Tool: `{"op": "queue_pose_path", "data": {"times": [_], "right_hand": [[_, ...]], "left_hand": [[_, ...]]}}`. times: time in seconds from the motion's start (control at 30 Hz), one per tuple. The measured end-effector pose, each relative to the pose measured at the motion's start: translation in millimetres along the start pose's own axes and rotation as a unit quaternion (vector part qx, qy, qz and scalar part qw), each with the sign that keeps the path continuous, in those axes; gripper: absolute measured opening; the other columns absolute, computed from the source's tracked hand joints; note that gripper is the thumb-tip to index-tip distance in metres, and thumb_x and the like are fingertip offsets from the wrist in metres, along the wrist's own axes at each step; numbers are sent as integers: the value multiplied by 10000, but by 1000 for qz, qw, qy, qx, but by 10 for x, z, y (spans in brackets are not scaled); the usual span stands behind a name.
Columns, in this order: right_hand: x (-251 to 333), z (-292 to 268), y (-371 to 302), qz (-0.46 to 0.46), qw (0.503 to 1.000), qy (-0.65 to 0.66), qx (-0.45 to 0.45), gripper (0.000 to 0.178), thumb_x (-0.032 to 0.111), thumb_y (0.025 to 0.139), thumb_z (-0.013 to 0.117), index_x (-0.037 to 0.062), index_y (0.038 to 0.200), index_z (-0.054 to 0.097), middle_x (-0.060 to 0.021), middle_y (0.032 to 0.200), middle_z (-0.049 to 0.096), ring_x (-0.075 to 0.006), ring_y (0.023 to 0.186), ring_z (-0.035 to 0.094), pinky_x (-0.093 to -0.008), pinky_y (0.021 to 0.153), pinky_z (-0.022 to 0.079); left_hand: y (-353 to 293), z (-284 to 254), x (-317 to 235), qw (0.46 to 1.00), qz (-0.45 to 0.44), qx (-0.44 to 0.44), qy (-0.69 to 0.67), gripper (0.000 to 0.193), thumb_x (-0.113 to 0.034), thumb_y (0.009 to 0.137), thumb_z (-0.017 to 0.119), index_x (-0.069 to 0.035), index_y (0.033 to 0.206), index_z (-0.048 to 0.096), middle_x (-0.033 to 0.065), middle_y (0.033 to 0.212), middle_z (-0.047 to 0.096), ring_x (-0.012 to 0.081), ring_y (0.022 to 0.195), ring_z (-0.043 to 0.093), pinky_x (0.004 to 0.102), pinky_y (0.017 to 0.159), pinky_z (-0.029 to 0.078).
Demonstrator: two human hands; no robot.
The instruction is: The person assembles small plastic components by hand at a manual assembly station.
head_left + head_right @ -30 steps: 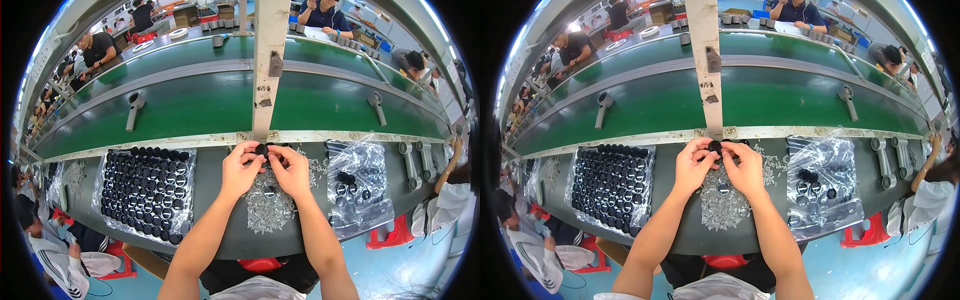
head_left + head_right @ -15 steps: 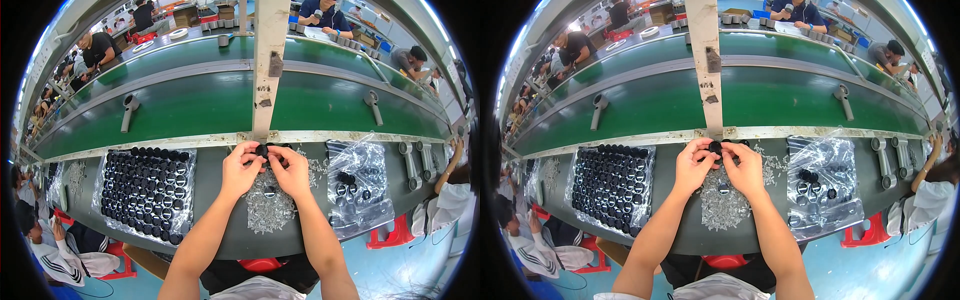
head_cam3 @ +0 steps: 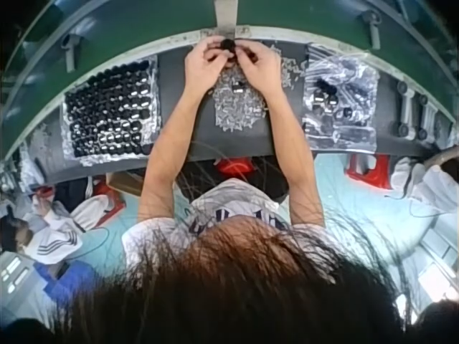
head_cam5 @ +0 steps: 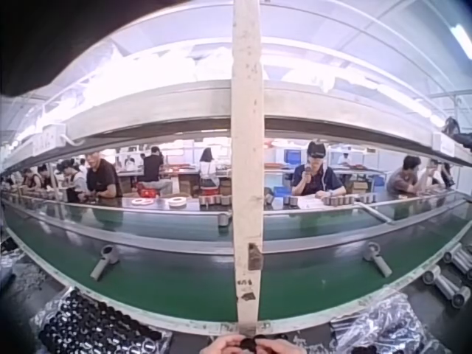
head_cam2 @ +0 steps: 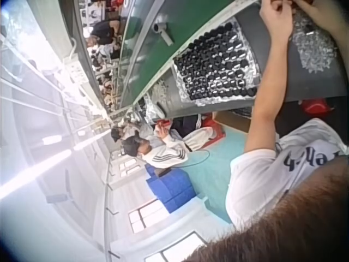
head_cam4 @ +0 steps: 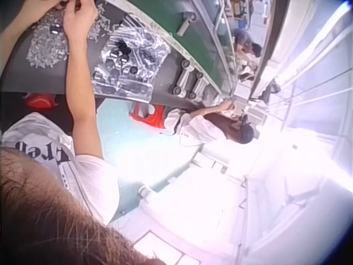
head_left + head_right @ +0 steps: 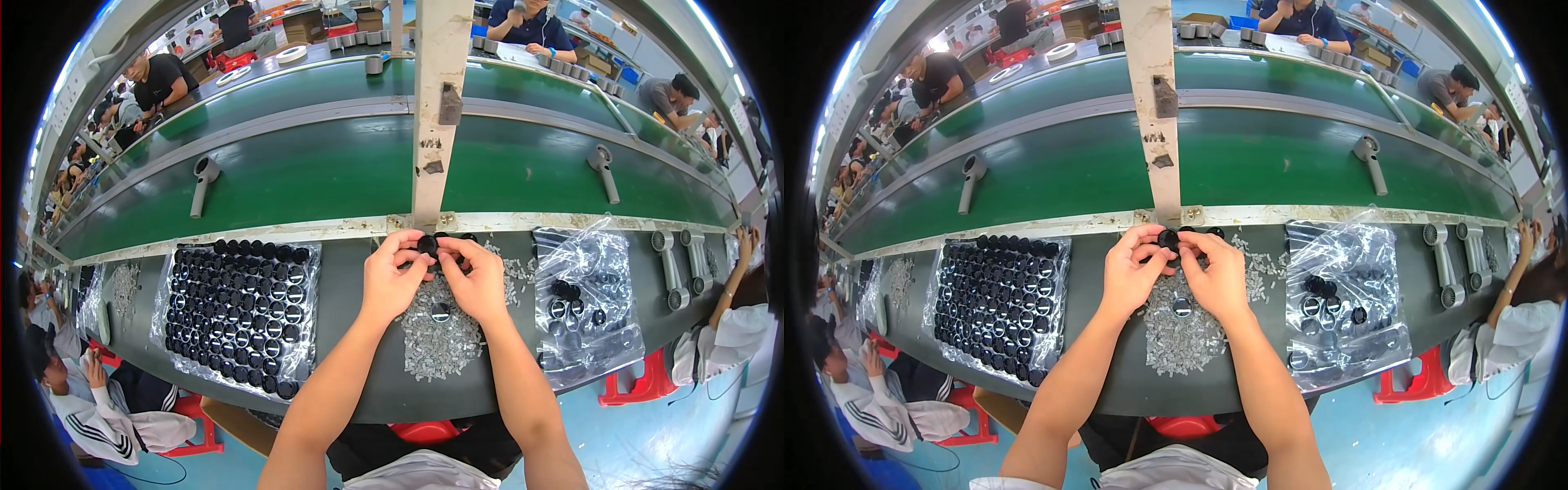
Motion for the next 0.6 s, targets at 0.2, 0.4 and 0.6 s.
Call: {"op": "queue_pose_path", "data": {"times": [0.2, 0.4, 0.6], "right_hand": [[5, 11, 2, 2, 1000, 1, 3, 251, 60, 882, 706, 34, 1127, 753, -68, 900, 750, -126, 746, 676, -266, 644, 495], [-22, 13, -4, 2, 1000, 3, 1, 256, 53, 882, 705, 30, 1133, 751, -69, 906, 752, -126, 760, 688, -264, 647, 498], [-15, 16, -6, 3, 1000, 4, 6, 256, 51, 884, 705, 27, 1135, 749, -73, 913, 752, -126, 764, 689, -263, 650, 499]], "left_hand": [[-1, -12, 7, 1000, 2, -1, 3, 339, 73, 945, 629, 57, 1276, 556, 138, 1158, 660, 190, 982, 706, 329, 734, 656], [3, -1, 6, 1000, 0, -2, 3, 339, 79, 944, 625, 60, 1276, 557, 138, 1158, 659, 190, 984, 705, 331, 736, 657], [0, -8, 8, 1000, 0, -4, 6, 340, 78, 942, 628, 60, 1275, 559, 136, 1155, 659, 191, 982, 705, 329, 733, 656]]}}
Point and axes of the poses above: each hand's wrist, its own y-axis towards the middle knuckle, its own z-axis out of the palm, x = y × z, the point moved 6 cm from there along y, towards the middle knuckle
